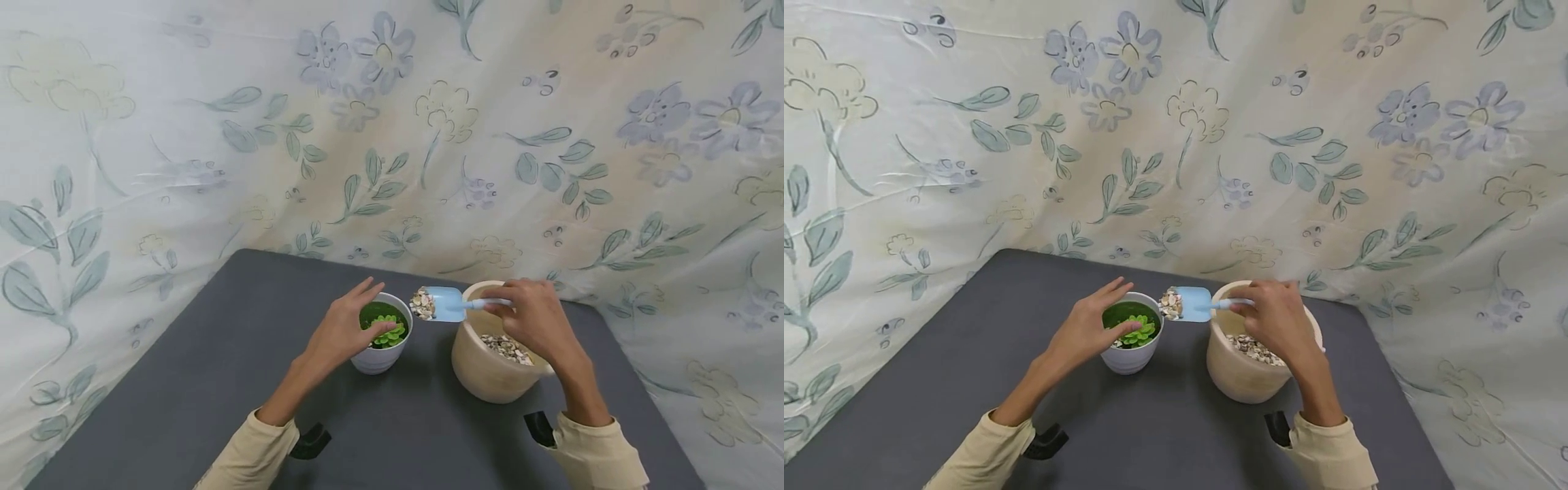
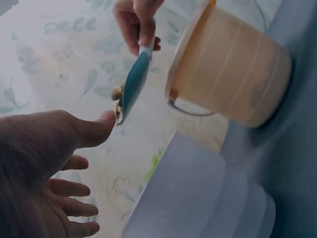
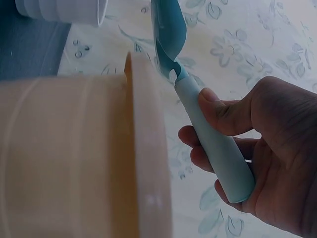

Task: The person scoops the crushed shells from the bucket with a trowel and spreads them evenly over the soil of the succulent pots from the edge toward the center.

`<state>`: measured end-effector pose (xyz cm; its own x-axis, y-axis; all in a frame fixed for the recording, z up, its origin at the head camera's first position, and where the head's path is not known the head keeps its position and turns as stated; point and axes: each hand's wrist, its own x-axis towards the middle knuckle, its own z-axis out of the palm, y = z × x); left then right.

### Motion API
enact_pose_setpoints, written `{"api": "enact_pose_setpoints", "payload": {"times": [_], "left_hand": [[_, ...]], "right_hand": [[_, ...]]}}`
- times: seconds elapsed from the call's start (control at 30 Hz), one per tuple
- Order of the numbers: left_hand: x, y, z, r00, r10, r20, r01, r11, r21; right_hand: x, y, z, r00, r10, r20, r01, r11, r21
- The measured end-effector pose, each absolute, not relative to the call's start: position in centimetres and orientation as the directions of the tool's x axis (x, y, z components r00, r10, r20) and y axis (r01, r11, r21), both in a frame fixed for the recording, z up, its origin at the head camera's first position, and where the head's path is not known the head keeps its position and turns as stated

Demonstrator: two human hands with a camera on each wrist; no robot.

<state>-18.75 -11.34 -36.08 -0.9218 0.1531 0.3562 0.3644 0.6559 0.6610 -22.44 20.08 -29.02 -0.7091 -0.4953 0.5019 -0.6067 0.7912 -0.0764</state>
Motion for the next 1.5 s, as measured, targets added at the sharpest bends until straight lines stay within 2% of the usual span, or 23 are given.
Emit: {"api": "enact_pose_setpoints", "payload": {"times": [0.53, 0.8, 0.97, 1.17, 1.33, 1.5], "left_hand": [[-18.3, -14.5, -37.9, -0.947, 0.096, 0.305, 0.285, 0.686, 0.670], [-18.6, -15.4, -38.9, -0.964, 0.114, 0.240, 0.254, 0.654, 0.712], [-19.0, -15.4, -39.4, -0.972, 0.132, 0.193, 0.233, 0.626, 0.745], [-19.6, -15.2, -40.0, -0.979, 0.142, 0.148, 0.204, 0.600, 0.774], [-19.8, -15.4, -40.2, -0.989, 0.102, 0.106, 0.146, 0.595, 0.790], [-19.6, -15.5, -40.3, -0.991, 0.098, 0.094, 0.134, 0.595, 0.792]], "right_hand": [[-23.7, 15.7, -30.0, -0.751, -0.500, 0.432, -0.608, 0.778, -0.157], [-24.6, 12.9, -30.3, -0.760, -0.526, 0.382, -0.600, 0.793, -0.102], [-25.0, 10.3, -30.7, -0.730, -0.559, 0.393, -0.612, 0.791, -0.013], [-24.9, 7.4, -30.9, -0.684, -0.637, 0.355, -0.631, 0.761, 0.150], [-24.3, 5.6, -30.2, -0.636, -0.701, 0.324, -0.637, 0.713, 0.292], [-23.7, 4.6, -29.6, -0.616, -0.703, 0.354, -0.601, 0.711, 0.365]]}}
